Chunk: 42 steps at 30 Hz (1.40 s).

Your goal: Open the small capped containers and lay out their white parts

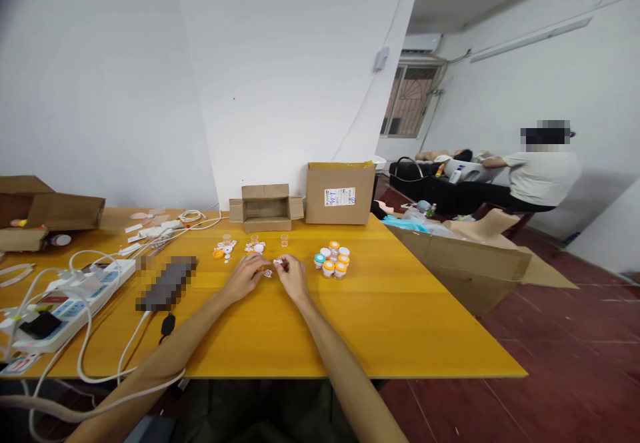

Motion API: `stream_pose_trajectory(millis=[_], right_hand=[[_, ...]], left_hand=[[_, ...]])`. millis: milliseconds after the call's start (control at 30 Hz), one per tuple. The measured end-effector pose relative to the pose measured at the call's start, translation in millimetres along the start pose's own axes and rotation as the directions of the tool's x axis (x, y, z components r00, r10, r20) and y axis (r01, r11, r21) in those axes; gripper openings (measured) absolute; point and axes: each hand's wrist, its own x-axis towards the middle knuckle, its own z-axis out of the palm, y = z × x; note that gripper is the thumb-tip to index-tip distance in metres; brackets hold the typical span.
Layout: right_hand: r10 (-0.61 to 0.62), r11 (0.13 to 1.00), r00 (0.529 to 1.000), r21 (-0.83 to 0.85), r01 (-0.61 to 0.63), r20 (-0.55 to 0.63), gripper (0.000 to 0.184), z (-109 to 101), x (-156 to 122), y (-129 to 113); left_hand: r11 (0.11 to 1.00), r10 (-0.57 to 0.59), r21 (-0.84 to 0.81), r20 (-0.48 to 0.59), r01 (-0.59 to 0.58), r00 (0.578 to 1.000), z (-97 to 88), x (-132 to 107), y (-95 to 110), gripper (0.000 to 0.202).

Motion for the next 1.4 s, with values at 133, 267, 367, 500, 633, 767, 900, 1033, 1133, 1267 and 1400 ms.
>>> stream_pose_trajectory(millis=[133, 267, 367, 500, 633, 767, 900, 1033, 1133, 1267, 1400], right_hand=[[-0.083, 0.995, 0.997, -0.055, 0.082, -0.007, 0.011, -0.2, -2.6, -3.7], [-0.118, 0.990, 0.991, -0.072, 0.122, 0.056, 0.010, 0.1, -4.5, -6.3], [-0.130, 0.990, 0.989, -0.040, 0.133, 0.075, 0.009, -0.7, -4.7, -7.3], [-0.128, 0.991, 0.989, 0.036, 0.125, 0.076, 0.007, -0.7, -4.4, -7.2], [-0.066, 0.993, 0.988, 0.104, 0.052, 0.139, 0.006, 1.6, -3.9, -5.3], [-0.038, 0.988, 0.988, 0.155, 0.014, 0.151, 0.004, 2.4, -3.9, -5.1], [-0.069, 0.986, 0.989, 0.161, 0.048, 0.131, 0.005, 1.2, -4.5, -8.0], [-0.100, 0.990, 0.991, 0.111, 0.089, 0.094, 0.005, 0.4, -5.4, -10.9], [-0.123, 0.990, 0.990, 0.079, 0.117, 0.074, 0.005, 0.4, -5.6, -11.0], [-0.165, 0.986, 0.984, 0.049, 0.162, 0.070, 0.008, 0.0, -5.6, -9.7], [-0.194, 0.981, 0.978, 0.046, 0.191, 0.072, 0.010, -0.2, -5.9, -8.6]], left_hand=[[0.999, 0.017, -0.028, -0.033, -0.018, 0.999, -3.7, 0.0, 5.3, 0.026], [0.998, 0.038, -0.052, -0.020, -0.039, 0.999, -7.1, 0.3, 10.5, 0.023], [0.998, 0.018, -0.063, -0.015, -0.019, 1.000, -8.0, 0.3, 11.6, 0.020], [0.997, 0.001, -0.075, -0.026, -0.002, 1.000, -8.0, 0.4, 10.9, 0.017], [0.997, 0.002, -0.075, -0.029, -0.004, 1.000, -7.4, 0.6, 10.2, 0.017], [0.997, 0.011, -0.071, -0.028, -0.013, 1.000, -7.0, 0.6, 10.2, 0.018], [0.998, 0.018, -0.056, -0.030, -0.019, 0.999, -7.4, 0.3, 11.0, 0.019], [0.999, 0.037, -0.035, -0.025, -0.038, 0.999, -7.7, -0.2, 12.4, 0.019], [0.998, 0.059, -0.022, -0.023, -0.060, 0.998, -7.8, -0.4, 13.3, 0.019], [0.997, 0.073, -0.015, -0.042, -0.074, 0.996, -8.0, -0.1, 14.0, 0.019], [0.997, 0.072, -0.024, -0.053, -0.074, 0.996, -8.4, 0.3, 14.4, 0.022]])
